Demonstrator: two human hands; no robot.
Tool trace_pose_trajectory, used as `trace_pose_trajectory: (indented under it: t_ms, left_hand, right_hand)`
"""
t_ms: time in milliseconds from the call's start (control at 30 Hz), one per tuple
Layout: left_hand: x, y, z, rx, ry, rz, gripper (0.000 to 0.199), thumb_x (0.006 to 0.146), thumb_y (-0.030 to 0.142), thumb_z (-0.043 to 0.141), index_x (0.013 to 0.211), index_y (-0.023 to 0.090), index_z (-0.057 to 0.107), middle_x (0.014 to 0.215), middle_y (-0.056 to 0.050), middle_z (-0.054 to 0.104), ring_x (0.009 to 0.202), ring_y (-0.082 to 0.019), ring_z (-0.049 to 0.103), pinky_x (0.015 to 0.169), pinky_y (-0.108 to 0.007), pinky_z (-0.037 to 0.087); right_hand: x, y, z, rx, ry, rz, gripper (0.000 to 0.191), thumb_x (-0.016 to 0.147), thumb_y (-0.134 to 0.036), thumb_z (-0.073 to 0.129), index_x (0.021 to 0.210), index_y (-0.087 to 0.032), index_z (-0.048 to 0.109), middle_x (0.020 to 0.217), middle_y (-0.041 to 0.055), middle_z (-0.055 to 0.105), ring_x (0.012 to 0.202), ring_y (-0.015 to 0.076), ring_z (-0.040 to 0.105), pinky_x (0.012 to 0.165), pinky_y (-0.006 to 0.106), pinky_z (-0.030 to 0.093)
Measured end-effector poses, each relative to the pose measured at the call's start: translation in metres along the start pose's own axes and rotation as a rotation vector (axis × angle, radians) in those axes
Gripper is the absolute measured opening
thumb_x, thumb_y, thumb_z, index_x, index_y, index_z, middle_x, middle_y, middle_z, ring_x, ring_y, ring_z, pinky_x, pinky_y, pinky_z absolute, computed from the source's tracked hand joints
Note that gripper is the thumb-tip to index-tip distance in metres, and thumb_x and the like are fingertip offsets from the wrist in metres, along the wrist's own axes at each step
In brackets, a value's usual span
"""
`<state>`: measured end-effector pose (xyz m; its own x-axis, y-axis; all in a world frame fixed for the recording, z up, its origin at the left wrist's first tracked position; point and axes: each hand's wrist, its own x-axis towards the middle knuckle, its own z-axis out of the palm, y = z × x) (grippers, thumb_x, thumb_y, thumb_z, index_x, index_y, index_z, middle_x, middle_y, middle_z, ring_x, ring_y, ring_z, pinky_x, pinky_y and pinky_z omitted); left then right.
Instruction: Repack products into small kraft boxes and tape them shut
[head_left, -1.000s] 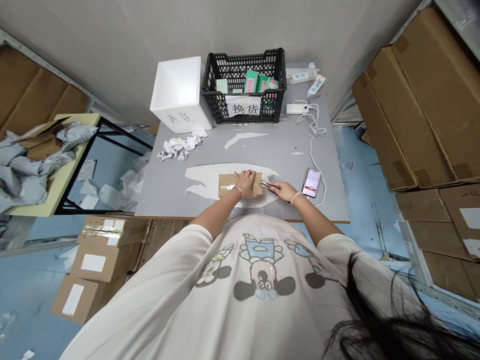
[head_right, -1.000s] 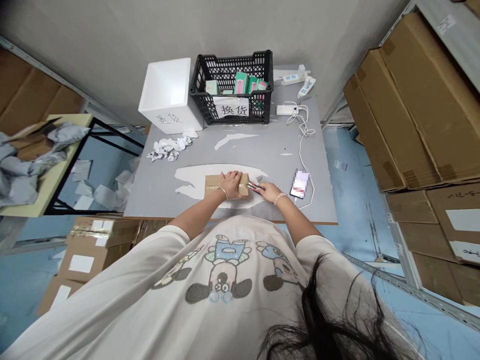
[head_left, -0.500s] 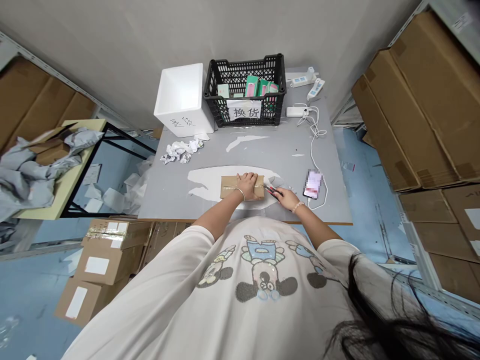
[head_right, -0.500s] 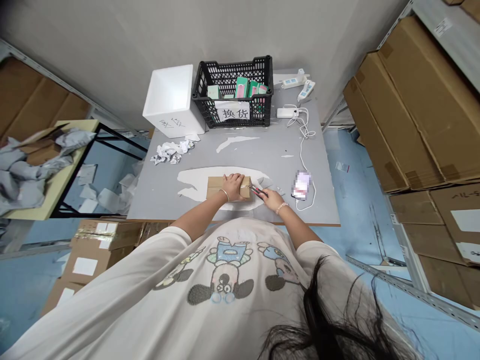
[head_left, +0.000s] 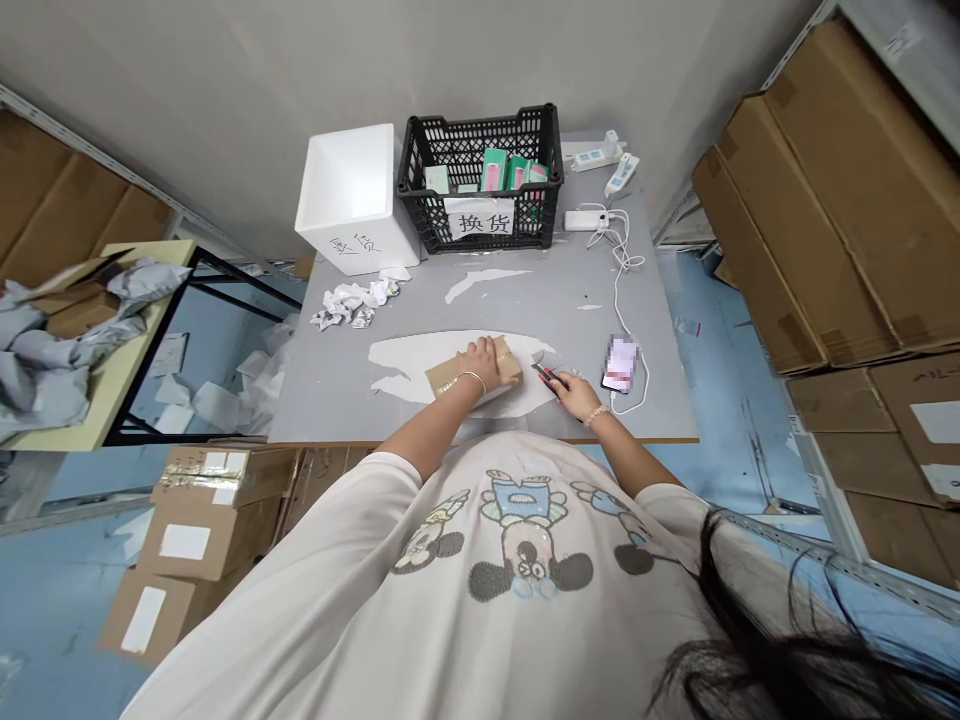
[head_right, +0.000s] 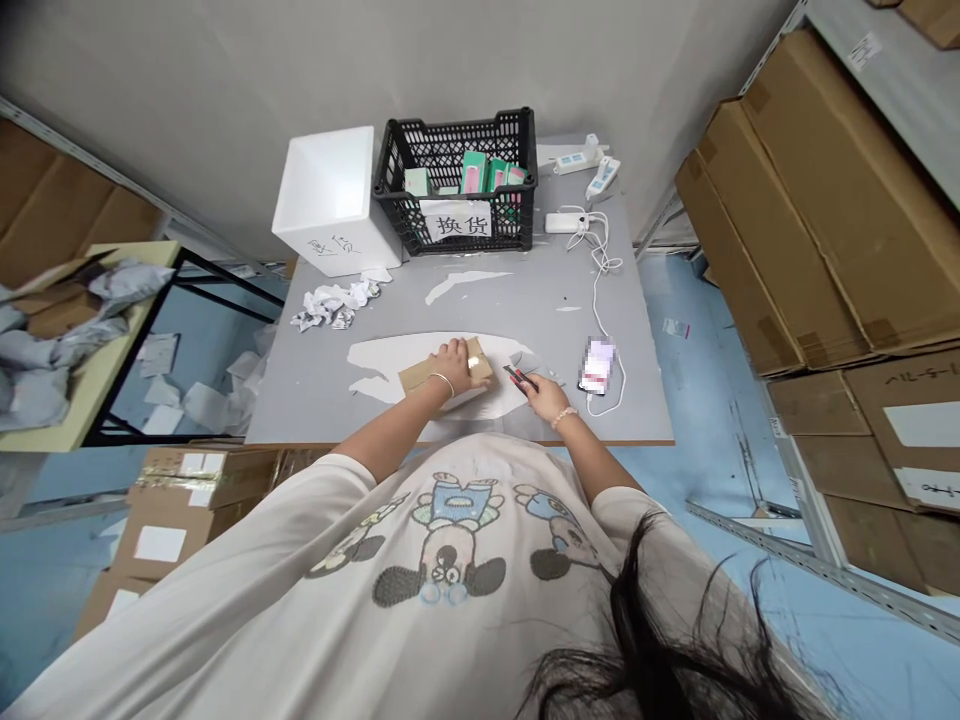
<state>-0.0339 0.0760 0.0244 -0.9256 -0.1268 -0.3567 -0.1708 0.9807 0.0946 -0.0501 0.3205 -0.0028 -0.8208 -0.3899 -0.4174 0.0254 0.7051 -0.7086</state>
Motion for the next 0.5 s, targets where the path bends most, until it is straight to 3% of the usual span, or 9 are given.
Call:
trace_pose_trajectory:
  t_ms: [100,267,400,500]
  left_hand:
    - [0.007,-0.012,-0.009,-0.087,-0.055,-0.246,0.118,0.069,0.088,0.041,0.156,0.018,0.003,0.149,-0.024,0.034,0.128,-0.043,0.043,0.096,-0.053,0.043]
    - [0.021,-0.037,-0.025,-0.220,-0.158,-0.344,0.116,0.071,0.086,0.043,0.157,0.023,-0.005,0.142,-0.021,0.047,0.115,-0.038,0.059,0.086,-0.044,0.049]
    - [0.022,-0.044,-0.025,-0.301,-0.189,-0.365,0.098,0.083,0.078,0.035,0.156,0.019,0.009,0.131,-0.018,0.060,0.111,-0.034,0.062,0.083,-0.041,0.051]
    - [0.022,-0.044,-0.018,-0.302,-0.177,-0.405,0.086,0.087,0.075,0.029,0.149,0.016,0.030,0.124,-0.019,0.064,0.108,-0.034,0.064,0.081,-0.041,0.052]
  right_hand:
    - [-0.006,0.003,0.001,0.094,0.056,0.086,0.028,0.096,-0.037,0.045,0.107,-0.020,0.064,0.067,0.0022,0.065,0.052,0.0145,0.059,0.050,0.023,0.042]
    - [-0.013,-0.010,0.023,0.246,0.033,0.184,0.029,0.097,-0.043,0.045,0.103,-0.019,0.061,0.075,0.0032,0.069,0.052,0.0134,0.061,0.045,0.021,0.042]
    - [-0.017,-0.029,0.050,0.416,-0.062,0.219,0.030,0.100,-0.041,0.040,0.103,-0.018,0.059,0.089,0.0065,0.073,0.057,0.0126,0.066,0.047,0.020,0.044]
    - [-0.019,-0.037,0.056,0.361,0.016,0.221,0.030,0.100,-0.041,0.043,0.099,-0.017,0.061,0.091,0.0080,0.072,0.064,0.0132,0.067,0.053,0.020,0.047]
